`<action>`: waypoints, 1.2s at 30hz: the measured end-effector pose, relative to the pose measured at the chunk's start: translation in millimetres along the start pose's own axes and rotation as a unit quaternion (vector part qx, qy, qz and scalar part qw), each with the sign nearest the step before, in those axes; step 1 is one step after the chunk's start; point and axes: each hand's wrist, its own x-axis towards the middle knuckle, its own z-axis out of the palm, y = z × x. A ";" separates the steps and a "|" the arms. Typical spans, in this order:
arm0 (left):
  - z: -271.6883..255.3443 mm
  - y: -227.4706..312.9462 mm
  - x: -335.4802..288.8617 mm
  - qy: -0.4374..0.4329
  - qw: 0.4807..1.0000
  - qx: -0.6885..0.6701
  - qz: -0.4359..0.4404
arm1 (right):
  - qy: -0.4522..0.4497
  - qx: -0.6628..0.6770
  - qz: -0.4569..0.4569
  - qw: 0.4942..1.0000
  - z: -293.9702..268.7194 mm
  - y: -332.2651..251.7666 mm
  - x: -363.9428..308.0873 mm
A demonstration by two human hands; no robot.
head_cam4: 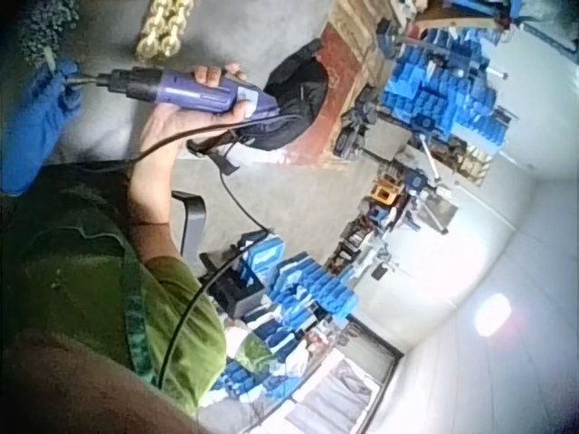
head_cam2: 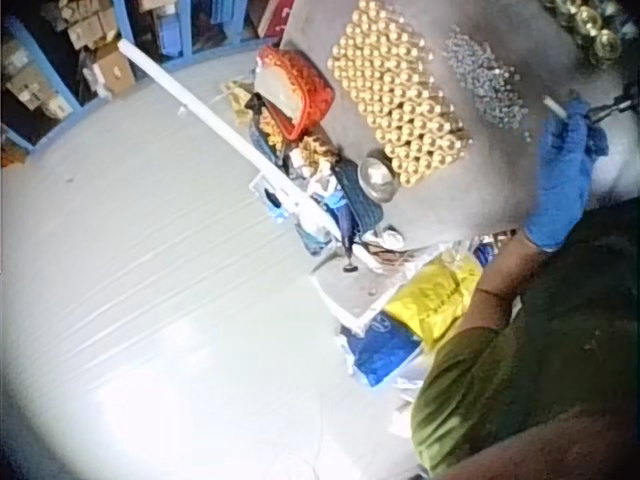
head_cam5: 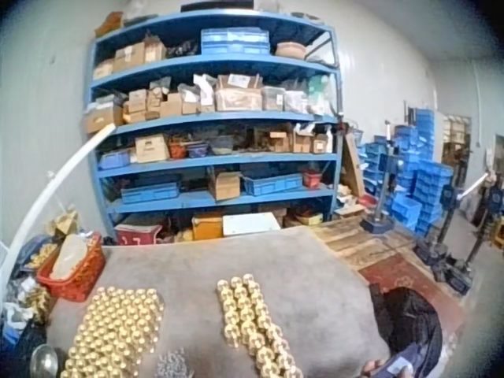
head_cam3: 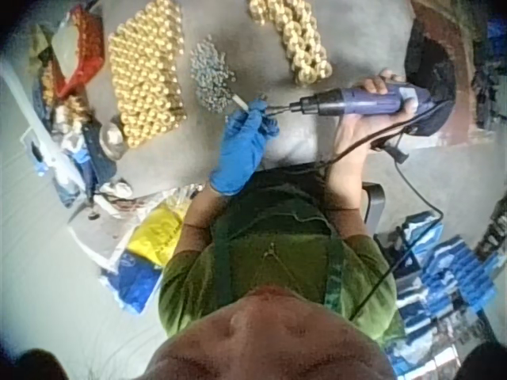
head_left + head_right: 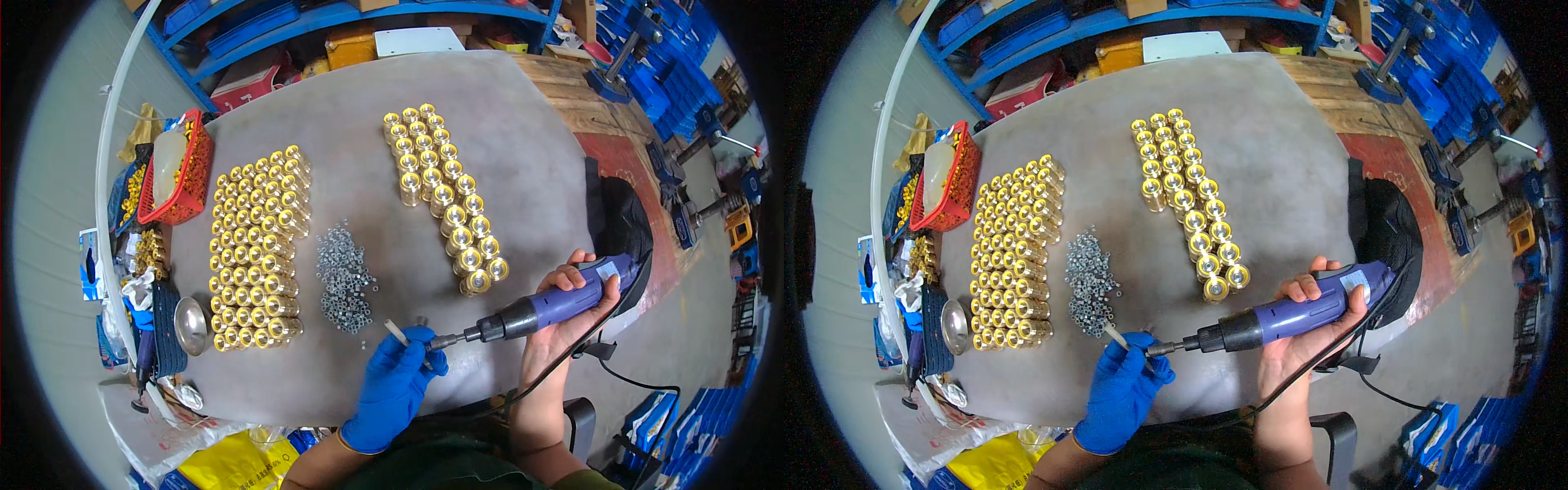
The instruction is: Assembling small metal components using an electric screwdriver at a metal fabrication station.
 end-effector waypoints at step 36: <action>-57.8 87.2 101.7 0.027 0.805 0.575 0.147 | 0.021 0.076 0.050 0.996 -19.2 -5.9 7.2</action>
